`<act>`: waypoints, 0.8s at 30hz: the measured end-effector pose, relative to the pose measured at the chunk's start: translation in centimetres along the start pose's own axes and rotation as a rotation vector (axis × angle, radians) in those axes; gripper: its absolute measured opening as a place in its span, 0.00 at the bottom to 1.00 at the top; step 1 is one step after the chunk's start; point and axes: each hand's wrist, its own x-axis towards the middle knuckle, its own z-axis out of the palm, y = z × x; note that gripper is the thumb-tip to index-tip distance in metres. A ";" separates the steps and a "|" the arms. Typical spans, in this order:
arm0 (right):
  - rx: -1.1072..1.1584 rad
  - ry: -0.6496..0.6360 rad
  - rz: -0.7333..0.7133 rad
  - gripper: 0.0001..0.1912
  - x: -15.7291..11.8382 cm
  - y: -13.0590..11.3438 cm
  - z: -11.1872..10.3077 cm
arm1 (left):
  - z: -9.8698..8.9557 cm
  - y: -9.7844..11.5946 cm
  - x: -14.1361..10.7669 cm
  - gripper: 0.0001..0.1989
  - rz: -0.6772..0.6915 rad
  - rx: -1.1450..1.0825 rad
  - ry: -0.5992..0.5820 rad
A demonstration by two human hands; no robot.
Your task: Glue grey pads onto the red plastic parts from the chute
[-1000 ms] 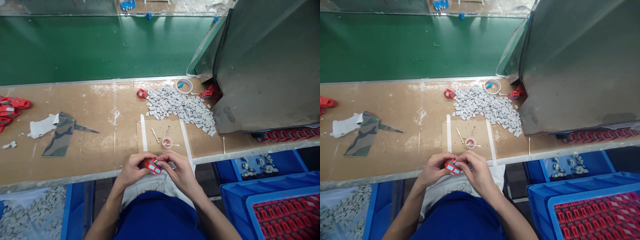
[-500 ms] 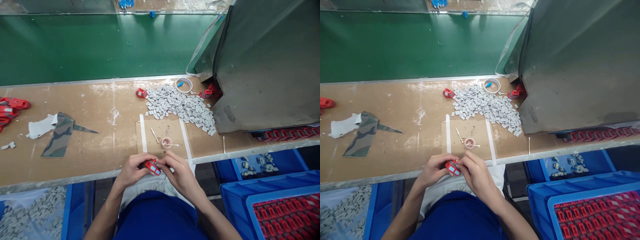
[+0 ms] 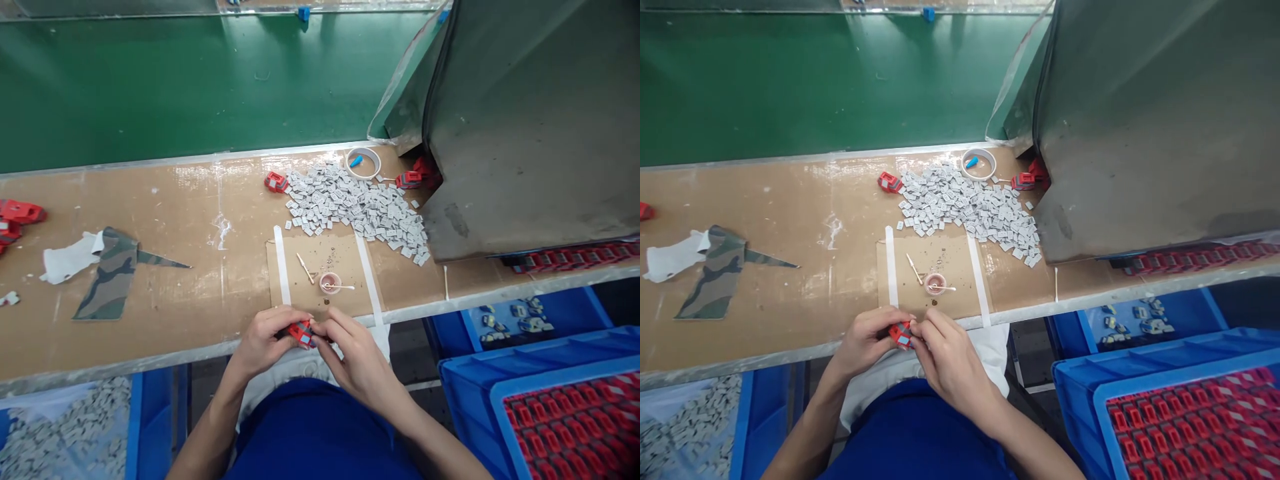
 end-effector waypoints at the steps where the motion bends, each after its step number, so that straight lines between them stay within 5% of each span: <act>1: 0.018 -0.001 0.009 0.05 -0.2 -0.1 0.1 | 0.0 0.0 0.0 0.09 0.001 0.011 0.001; 6: 0.073 0.053 0.052 0.07 -0.8 0.1 0.7 | 0.0 -0.1 0.0 0.11 -0.012 0.049 -0.003; 12: 0.407 0.127 0.210 0.06 -0.2 1.2 0.9 | 0.1 -0.3 0.0 0.10 0.021 0.021 0.007; 16: 0.520 0.101 0.310 0.05 0.2 1.2 1.0 | 0.4 -0.4 -0.5 0.14 -0.093 -0.032 0.065; 24: 0.478 0.187 0.314 0.05 0.4 0.6 1.5 | 0.1 -0.4 -0.5 0.16 -0.128 -0.026 0.071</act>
